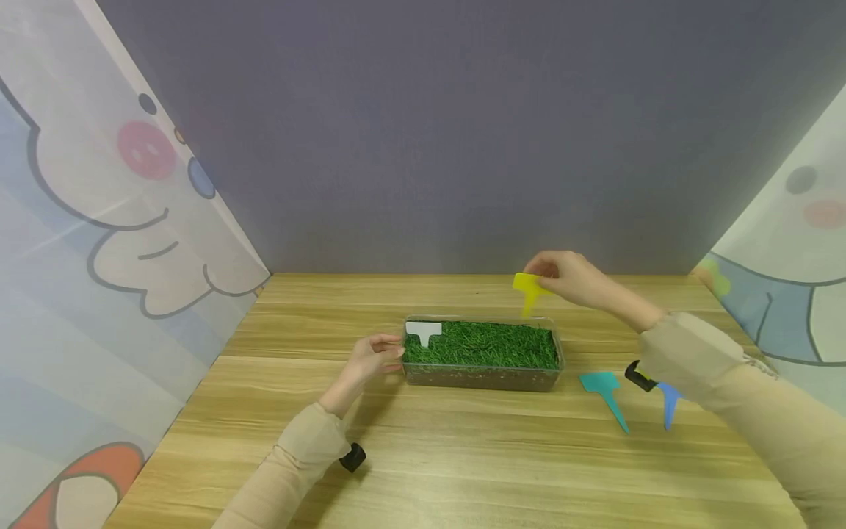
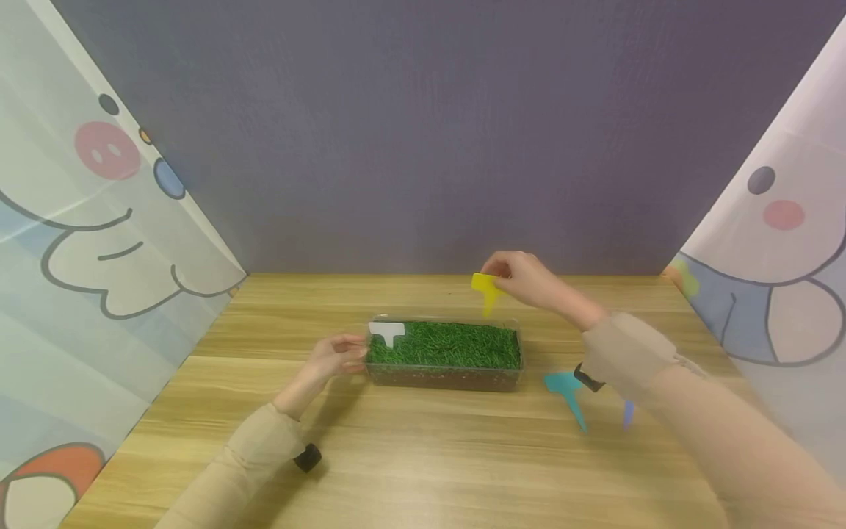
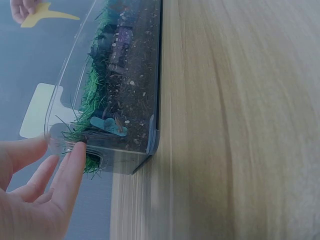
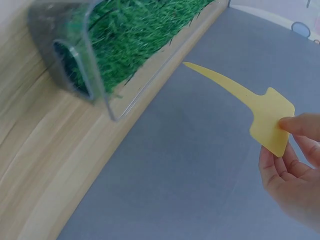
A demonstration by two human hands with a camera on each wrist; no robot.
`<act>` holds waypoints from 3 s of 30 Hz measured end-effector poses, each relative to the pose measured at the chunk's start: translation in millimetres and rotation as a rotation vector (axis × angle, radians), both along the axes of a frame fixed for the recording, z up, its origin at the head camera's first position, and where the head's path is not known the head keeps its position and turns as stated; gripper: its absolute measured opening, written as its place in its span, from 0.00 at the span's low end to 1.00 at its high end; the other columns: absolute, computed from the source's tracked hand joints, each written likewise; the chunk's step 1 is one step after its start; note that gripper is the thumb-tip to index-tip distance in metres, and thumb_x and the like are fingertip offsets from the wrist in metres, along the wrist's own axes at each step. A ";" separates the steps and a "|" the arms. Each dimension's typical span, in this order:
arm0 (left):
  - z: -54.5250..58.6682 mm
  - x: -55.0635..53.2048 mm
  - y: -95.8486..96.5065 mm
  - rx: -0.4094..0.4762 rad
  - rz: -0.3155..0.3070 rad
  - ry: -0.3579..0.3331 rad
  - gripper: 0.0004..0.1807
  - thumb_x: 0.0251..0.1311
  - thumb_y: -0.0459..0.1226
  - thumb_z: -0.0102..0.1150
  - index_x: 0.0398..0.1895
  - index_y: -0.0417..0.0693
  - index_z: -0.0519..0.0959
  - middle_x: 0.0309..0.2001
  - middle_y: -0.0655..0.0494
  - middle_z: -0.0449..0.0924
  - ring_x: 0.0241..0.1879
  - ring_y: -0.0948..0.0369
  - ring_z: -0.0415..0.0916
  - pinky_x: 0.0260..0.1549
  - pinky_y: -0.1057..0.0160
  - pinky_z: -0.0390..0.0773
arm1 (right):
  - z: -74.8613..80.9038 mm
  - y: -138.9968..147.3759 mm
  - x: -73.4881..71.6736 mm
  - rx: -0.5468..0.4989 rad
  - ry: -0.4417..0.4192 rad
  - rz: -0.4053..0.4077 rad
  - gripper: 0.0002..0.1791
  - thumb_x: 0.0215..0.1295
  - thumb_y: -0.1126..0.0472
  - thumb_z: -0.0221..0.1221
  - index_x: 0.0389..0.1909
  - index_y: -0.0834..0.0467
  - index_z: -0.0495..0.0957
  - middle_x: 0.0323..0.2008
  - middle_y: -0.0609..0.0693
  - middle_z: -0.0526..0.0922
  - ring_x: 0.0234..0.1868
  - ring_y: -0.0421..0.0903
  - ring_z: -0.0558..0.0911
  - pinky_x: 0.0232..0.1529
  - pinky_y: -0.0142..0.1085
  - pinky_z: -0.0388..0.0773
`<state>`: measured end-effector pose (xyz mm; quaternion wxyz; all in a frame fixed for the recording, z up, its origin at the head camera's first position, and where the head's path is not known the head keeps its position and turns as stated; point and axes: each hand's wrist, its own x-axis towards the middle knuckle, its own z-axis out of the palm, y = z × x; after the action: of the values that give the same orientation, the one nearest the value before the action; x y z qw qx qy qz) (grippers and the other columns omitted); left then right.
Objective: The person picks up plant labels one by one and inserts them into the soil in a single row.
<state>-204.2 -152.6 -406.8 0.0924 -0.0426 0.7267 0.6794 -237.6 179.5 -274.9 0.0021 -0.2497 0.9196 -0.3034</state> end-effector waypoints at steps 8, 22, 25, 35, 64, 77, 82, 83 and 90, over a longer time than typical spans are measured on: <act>-0.2 -1.0 -0.4 -0.003 0.006 -0.007 0.16 0.53 0.23 0.53 0.47 0.28 0.71 0.35 0.45 0.75 0.30 0.60 0.75 0.41 0.53 0.80 | -2.9 -20.0 -3.9 0.015 0.003 0.029 0.10 0.58 0.72 0.53 0.41 0.65 0.75 0.35 0.57 0.80 0.33 0.49 0.78 0.34 0.40 0.79; -1.5 -0.9 -1.5 -0.009 0.016 0.003 0.15 0.53 0.23 0.54 0.46 0.28 0.71 0.38 0.41 0.75 0.32 0.58 0.76 0.39 0.52 0.80 | -14.9 -51.8 -6.9 -0.029 -0.002 0.090 0.09 0.55 0.73 0.55 0.38 0.66 0.76 0.31 0.56 0.80 0.32 0.48 0.78 0.34 0.38 0.80; -1.8 -0.9 -1.4 -0.010 0.018 0.002 0.15 0.53 0.24 0.54 0.46 0.28 0.72 0.37 0.41 0.76 0.32 0.58 0.76 0.39 0.52 0.80 | -16.7 -57.5 -6.7 -0.037 -0.013 0.099 0.09 0.54 0.73 0.55 0.38 0.67 0.76 0.30 0.56 0.80 0.32 0.48 0.78 0.34 0.37 0.81; -2.6 -0.8 -1.1 -0.029 0.022 0.011 0.15 0.53 0.24 0.54 0.46 0.29 0.72 0.39 0.40 0.76 0.35 0.54 0.76 0.39 0.51 0.80 | -29.0 -71.8 -10.3 -0.049 -0.046 0.126 0.08 0.55 0.74 0.54 0.37 0.68 0.75 0.31 0.58 0.80 0.34 0.50 0.79 0.38 0.38 0.81; -2.2 0.2 -4.8 -0.061 -0.002 0.017 0.17 0.53 0.26 0.55 0.47 0.30 0.72 0.39 0.39 0.75 0.37 0.52 0.76 0.38 0.55 0.81 | -48.4 -97.2 -14.8 0.039 -0.026 0.198 0.08 0.54 0.75 0.54 0.35 0.67 0.77 0.29 0.55 0.79 0.30 0.47 0.77 0.34 0.35 0.79; -1.6 0.5 -4.2 -0.056 -0.006 0.031 0.16 0.53 0.26 0.56 0.47 0.30 0.72 0.39 0.39 0.75 0.35 0.53 0.77 0.37 0.56 0.81 | -56.2 -101.2 -13.2 0.054 -0.039 0.209 0.08 0.53 0.75 0.56 0.33 0.65 0.79 0.31 0.54 0.79 0.32 0.46 0.77 0.34 0.33 0.79; -2.4 0.0 -3.9 -0.052 -0.008 0.035 0.16 0.53 0.25 0.55 0.47 0.29 0.72 0.39 0.38 0.75 0.35 0.52 0.77 0.38 0.55 0.81 | -59.1 -102.1 -13.0 0.075 -0.049 0.214 0.07 0.53 0.74 0.56 0.33 0.64 0.79 0.32 0.54 0.80 0.33 0.46 0.78 0.36 0.34 0.79; -2.2 0.1 -3.9 -0.049 -0.008 0.034 0.16 0.53 0.25 0.55 0.47 0.29 0.72 0.39 0.39 0.75 0.35 0.52 0.77 0.38 0.55 0.81 | -59.1 -102.3 -12.4 0.079 -0.049 0.215 0.07 0.54 0.74 0.56 0.33 0.64 0.79 0.32 0.55 0.80 0.34 0.47 0.78 0.37 0.34 0.80; 0.1 1.6 -3.9 -0.050 -0.001 0.017 0.16 0.53 0.25 0.55 0.47 0.31 0.73 0.38 0.42 0.75 0.34 0.56 0.76 0.39 0.54 0.80 | -60.3 -103.2 -12.1 0.101 -0.027 0.218 0.07 0.54 0.73 0.57 0.33 0.63 0.79 0.31 0.53 0.80 0.33 0.46 0.77 0.35 0.34 0.79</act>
<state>-202.6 -156.6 -406.7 0.0856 -0.0387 0.7441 0.6614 -249.7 76.3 -335.1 0.0600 -0.3435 0.9011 -0.2578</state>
